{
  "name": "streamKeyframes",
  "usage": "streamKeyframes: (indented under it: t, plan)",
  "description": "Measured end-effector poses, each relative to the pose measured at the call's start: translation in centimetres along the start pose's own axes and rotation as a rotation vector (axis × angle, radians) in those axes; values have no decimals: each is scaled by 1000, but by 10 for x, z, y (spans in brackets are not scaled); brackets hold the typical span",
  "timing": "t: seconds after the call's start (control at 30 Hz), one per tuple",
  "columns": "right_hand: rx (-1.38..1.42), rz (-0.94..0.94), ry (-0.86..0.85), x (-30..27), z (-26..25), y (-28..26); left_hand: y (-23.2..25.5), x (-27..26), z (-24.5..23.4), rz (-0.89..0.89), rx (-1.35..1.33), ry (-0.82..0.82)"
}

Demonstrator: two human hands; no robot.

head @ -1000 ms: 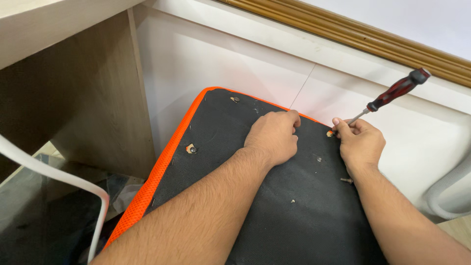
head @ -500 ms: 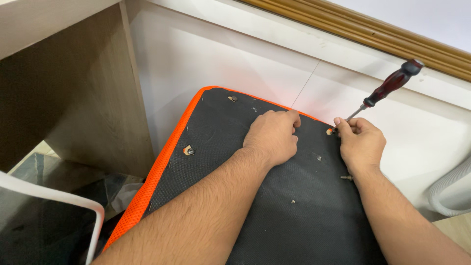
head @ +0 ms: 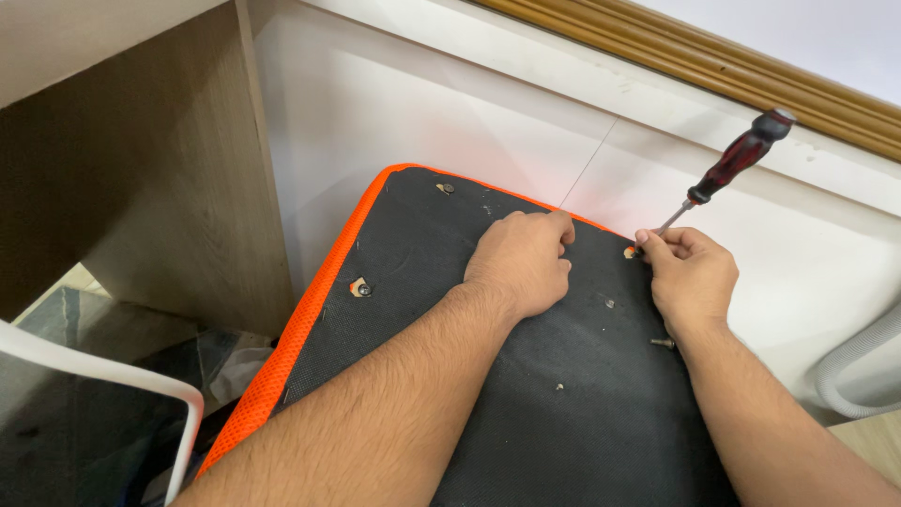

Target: The person uses a screwdriver to tighten several screws into the underside of an orange and black chair seat. The person holds the seat steady with one hand while turning the screwdriver with the other, working on multiple screw locations around the seat's perimeter.

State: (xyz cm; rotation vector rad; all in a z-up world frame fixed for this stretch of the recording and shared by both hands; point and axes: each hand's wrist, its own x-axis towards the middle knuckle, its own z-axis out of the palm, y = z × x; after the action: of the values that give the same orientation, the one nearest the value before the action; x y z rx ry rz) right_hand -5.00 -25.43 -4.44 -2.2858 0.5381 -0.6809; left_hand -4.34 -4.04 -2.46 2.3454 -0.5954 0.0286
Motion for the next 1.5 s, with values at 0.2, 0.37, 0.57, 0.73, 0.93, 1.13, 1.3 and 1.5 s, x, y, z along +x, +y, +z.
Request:
streamKeyframes:
  t: [0.2, 0.37, 0.57, 0.73, 0.93, 1.13, 1.3, 1.5]
  plan:
    - [20, -105, 6, -4, 1, -3, 0, -3, -2, -22, -5, -6]
    - [42, -98, -15, -2, 2, 2, 1, -4, -5, -22, -6, -4]
    - [-45, -85, -2, 3, 7, 1, -1, -4, -4, -33, -5, -7]
    - [10, -91, -21, 1, 6, 1, -3, -4, -3, -8, -13, 20]
    - [-8, -103, -27, -7, 1, 0, -2, -3, -1, -19, -19, 12]
    - [-61, -85, -22, 3, 6, -1, -2, -3, -4, -64, -53, -9]
    - [107, -141, 4, 2, 7, 7, -5, -3, -2, -29, -45, 24]
    - [228, -294, 68, 1, 4, 9, -6, -2, 0, -10, -54, 43]
